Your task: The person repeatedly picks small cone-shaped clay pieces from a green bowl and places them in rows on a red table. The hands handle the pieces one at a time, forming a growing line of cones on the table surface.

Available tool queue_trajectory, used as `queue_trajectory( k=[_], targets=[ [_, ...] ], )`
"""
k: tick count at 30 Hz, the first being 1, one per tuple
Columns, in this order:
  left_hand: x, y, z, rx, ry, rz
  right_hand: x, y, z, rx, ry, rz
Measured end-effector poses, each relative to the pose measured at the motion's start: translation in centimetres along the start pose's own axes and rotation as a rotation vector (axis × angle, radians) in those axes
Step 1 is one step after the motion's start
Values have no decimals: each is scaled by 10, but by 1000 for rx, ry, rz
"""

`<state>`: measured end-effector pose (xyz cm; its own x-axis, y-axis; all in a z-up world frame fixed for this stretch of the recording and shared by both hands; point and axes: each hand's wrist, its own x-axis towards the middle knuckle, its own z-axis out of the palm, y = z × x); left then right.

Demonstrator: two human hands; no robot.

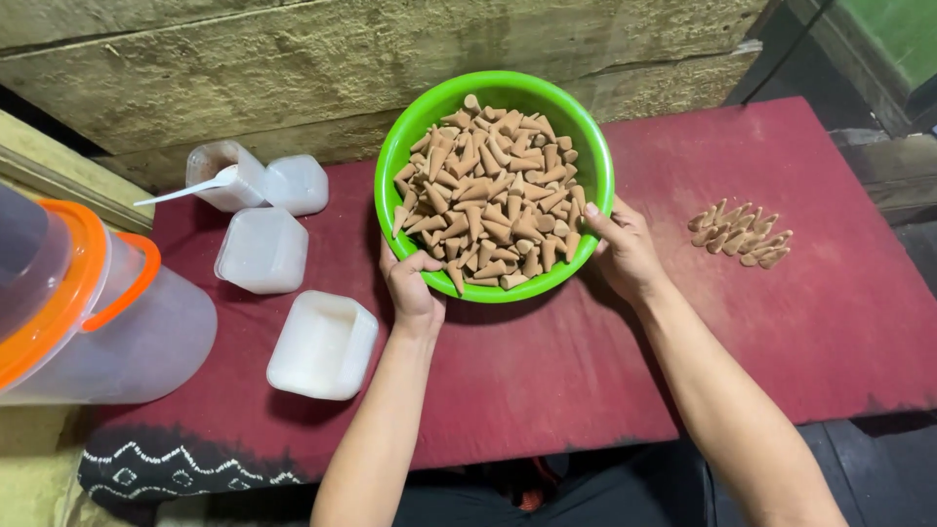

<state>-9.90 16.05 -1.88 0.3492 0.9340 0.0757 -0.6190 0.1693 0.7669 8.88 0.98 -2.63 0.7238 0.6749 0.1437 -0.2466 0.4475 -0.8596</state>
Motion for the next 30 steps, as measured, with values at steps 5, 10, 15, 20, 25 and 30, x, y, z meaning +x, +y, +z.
queue_trajectory(
  k=[5,10,15,20,25,30],
  targets=[
    [18,-24,-25,-68,-2,-31,-16,-35,33,-22,-22,-6],
    [19,-20,-28,-69,9,-54,-18,-34,34,-59,-53,-21],
    [11,9,-4,-68,-35,-28,-5,-3,5,-29,-110,11],
    [22,-4,-16,-55,-40,-28,-9,-19,22,-37,-135,29],
    [25,-9,-21,7,-55,-13,-10,-26,30,-28,-131,31],
    [54,-67,-82,15,-6,-152,-11,-30,35,-33,-96,29]
  ],
)
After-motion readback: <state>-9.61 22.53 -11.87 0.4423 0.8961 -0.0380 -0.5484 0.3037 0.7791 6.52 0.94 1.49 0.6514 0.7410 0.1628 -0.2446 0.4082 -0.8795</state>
